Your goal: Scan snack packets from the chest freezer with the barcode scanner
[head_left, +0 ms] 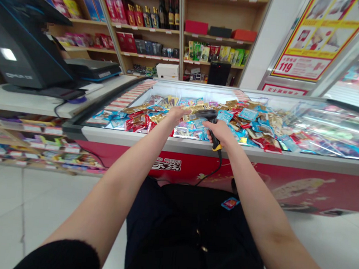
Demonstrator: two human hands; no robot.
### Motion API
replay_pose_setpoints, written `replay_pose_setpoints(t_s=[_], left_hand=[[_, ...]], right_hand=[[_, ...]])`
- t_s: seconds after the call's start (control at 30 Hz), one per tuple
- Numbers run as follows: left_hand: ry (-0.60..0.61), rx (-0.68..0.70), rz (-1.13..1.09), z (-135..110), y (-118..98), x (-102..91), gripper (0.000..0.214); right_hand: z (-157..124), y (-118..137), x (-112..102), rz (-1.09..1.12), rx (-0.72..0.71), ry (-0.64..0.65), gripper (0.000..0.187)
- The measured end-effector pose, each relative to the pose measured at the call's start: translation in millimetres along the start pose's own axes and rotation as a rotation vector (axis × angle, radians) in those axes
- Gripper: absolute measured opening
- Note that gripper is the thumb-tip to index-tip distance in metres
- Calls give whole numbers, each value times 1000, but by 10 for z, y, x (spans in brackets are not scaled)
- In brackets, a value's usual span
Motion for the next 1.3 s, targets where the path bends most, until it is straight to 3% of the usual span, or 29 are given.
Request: replay_pose_setpoints(t_s=[0.17, 0.87, 1.3], left_hand=[[-67, -10, -8, 36, 22, 6, 39], [-115, 2, -19, -2, -20, 6, 35], [-149, 7, 50, 128, -14, 23, 48]], right_hand=[[-12, 19, 7, -37, 7, 14, 26], [-77, 67, -7, -47, 42, 24, 27], [-89, 99, -84, -54, 9, 33, 20]])
Point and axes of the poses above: each hand's wrist, its own z-axis towards the middle knuckle, its own x-axis out of the palm, y = z × x, the point moved 9 cm from there along z, towards the middle knuckle, and after that the axes turned 7 degrees about z, right-handed, at the moved point
